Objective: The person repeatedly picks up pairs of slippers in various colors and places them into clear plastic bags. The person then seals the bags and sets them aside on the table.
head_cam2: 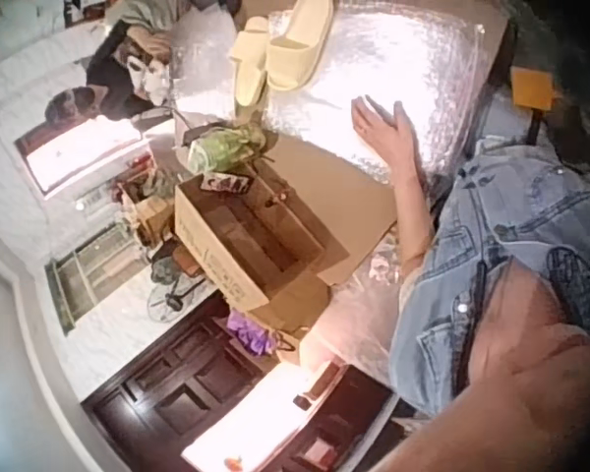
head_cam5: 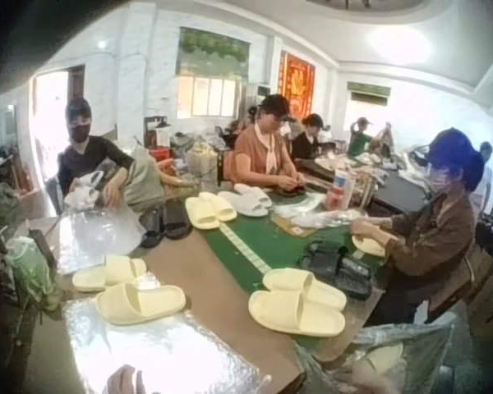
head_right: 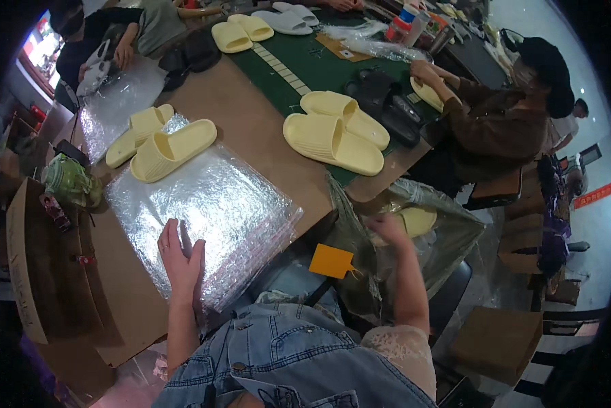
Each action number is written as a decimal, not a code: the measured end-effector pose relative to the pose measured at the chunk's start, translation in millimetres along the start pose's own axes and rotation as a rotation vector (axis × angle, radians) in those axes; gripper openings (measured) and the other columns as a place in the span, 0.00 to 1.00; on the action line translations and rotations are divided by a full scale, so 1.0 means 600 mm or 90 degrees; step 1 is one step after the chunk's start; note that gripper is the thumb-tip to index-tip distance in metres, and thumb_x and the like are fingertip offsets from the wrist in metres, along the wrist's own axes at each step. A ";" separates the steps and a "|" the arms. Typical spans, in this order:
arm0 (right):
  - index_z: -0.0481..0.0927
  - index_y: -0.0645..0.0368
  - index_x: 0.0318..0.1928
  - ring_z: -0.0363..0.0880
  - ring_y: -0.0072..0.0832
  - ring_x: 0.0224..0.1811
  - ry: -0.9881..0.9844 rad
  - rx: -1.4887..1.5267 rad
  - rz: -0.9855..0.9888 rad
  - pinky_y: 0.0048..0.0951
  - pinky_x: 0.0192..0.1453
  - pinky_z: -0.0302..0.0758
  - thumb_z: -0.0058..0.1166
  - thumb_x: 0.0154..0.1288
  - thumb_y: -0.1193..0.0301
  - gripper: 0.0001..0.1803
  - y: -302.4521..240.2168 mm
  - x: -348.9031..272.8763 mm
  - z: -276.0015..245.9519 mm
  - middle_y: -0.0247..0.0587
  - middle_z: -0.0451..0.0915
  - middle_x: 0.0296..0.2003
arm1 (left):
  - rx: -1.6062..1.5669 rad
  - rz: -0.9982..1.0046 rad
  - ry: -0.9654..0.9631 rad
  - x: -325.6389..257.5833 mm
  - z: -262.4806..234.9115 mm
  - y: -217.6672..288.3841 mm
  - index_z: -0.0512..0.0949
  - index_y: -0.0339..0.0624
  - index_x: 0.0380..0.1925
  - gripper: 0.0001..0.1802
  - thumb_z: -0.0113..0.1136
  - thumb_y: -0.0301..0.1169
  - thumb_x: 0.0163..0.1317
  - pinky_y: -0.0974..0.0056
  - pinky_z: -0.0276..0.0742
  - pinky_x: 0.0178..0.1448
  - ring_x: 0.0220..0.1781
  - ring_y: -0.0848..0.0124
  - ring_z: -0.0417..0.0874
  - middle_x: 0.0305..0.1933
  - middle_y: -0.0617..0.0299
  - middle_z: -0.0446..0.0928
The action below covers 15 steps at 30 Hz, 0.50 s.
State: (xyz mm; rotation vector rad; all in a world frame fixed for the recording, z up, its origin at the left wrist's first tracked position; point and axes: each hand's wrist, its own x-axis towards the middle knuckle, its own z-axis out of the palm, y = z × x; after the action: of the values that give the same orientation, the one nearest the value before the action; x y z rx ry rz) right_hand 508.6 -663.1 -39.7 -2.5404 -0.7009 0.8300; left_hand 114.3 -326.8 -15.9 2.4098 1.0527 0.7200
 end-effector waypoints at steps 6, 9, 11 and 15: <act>0.86 0.61 0.38 0.83 0.38 0.32 0.371 0.006 -0.141 0.37 0.42 0.79 0.60 0.65 0.60 0.15 -0.134 -0.004 -0.135 0.44 0.84 0.29 | 0.012 0.013 0.011 -0.002 -0.003 0.000 0.67 0.34 0.66 0.38 0.68 0.40 0.58 0.45 0.58 0.75 0.71 0.44 0.63 0.70 0.42 0.65; 0.84 0.60 0.48 0.83 0.41 0.43 0.408 -0.007 -0.278 0.40 0.49 0.78 0.60 0.64 0.60 0.18 -0.193 0.086 -0.134 0.48 0.82 0.42 | 0.014 0.012 0.025 0.000 -0.003 0.001 0.71 0.36 0.63 0.35 0.69 0.39 0.57 0.44 0.60 0.73 0.70 0.44 0.64 0.69 0.42 0.66; 0.82 0.60 0.51 0.81 0.44 0.49 0.437 -0.080 -0.317 0.42 0.52 0.78 0.59 0.65 0.62 0.19 -0.216 0.165 -0.109 0.50 0.80 0.48 | 0.009 0.025 0.035 0.002 -0.002 0.003 0.72 0.38 0.61 0.34 0.69 0.40 0.57 0.44 0.61 0.73 0.69 0.43 0.65 0.69 0.42 0.67; 0.81 0.61 0.52 0.78 0.49 0.51 0.441 -0.190 -0.249 0.45 0.52 0.76 0.56 0.65 0.66 0.18 -0.223 0.285 -0.077 0.52 0.78 0.50 | 0.007 0.028 0.032 0.004 0.005 -0.002 0.73 0.37 0.60 0.33 0.68 0.42 0.57 0.44 0.61 0.72 0.69 0.43 0.65 0.68 0.42 0.66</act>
State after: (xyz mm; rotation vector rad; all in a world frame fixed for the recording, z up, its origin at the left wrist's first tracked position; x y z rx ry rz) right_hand 612.2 -468.6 -14.8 -2.5472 -1.0669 -0.3012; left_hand 116.6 -324.9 -18.0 2.4422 1.0286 0.7954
